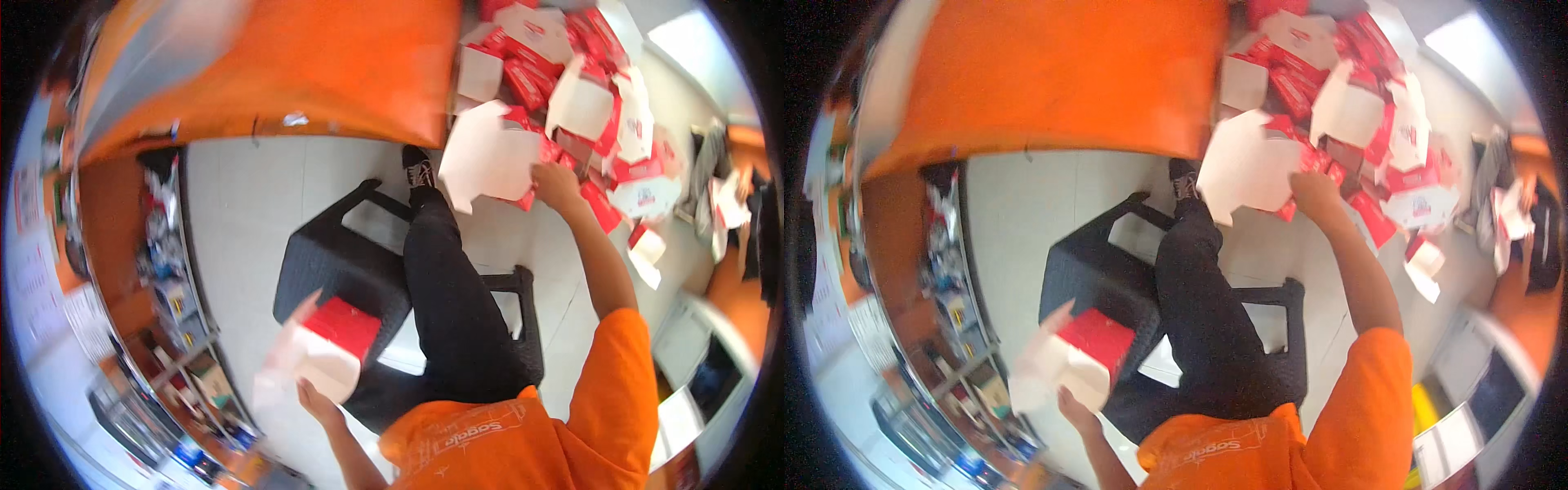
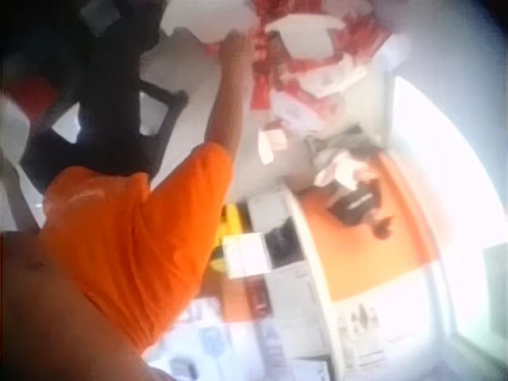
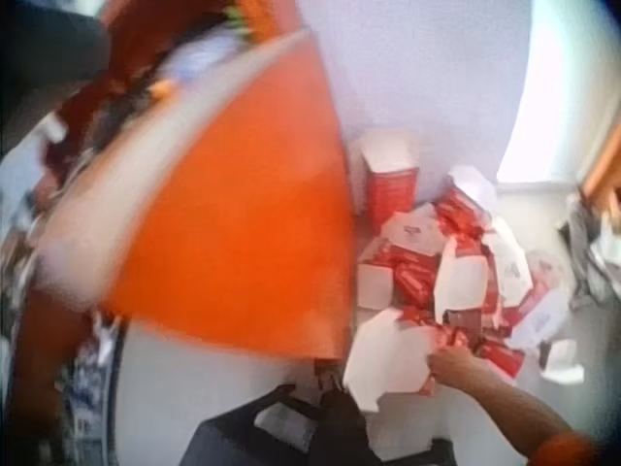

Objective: The person folds flat red and white cardboard pieces into small boxes by hand. They repeatedly pick up a flat piece, fold the sides and flaps to form a box, and place the finished box on a growing pile on the floor.

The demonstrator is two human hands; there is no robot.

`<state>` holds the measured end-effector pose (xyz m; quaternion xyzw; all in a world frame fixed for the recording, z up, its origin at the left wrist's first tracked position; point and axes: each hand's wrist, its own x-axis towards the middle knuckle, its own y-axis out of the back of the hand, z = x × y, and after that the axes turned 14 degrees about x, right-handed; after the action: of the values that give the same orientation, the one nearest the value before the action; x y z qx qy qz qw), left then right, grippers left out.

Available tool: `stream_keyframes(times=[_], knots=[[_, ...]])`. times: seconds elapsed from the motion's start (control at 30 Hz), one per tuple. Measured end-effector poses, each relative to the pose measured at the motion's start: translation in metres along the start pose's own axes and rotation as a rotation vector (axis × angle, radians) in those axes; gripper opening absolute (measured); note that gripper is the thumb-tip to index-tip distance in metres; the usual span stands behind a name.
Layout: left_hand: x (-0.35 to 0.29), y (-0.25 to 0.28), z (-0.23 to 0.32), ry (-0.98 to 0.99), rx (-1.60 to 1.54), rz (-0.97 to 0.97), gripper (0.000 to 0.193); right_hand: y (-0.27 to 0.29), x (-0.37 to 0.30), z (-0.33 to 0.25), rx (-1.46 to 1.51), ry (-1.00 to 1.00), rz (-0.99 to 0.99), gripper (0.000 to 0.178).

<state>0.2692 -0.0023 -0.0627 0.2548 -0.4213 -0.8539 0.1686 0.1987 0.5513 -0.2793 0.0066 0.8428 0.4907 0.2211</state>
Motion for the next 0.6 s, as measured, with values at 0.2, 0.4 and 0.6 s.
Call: stream_keyframes(times=[0.2, 0.4, 0.6], knots=[[-0.007, -0.026, -0.003, 0.015, -0.174, 0.286, 0.042, 0.085, -0.140, -0.044, 0.494, 0.168, 0.458, 0.023], [-0.083, -0.020, 0.050, -0.441, -0.498, 0.115, 0.055, 0.072, -0.241, -0.197, 0.412, 0.561, 0.470, 0.013], [-0.085, -0.005, 0.070, -0.349, -0.595, 0.053, 0.059, 0.029, -0.252, -0.324, 0.521, 1.145, 0.356, 0.020]])
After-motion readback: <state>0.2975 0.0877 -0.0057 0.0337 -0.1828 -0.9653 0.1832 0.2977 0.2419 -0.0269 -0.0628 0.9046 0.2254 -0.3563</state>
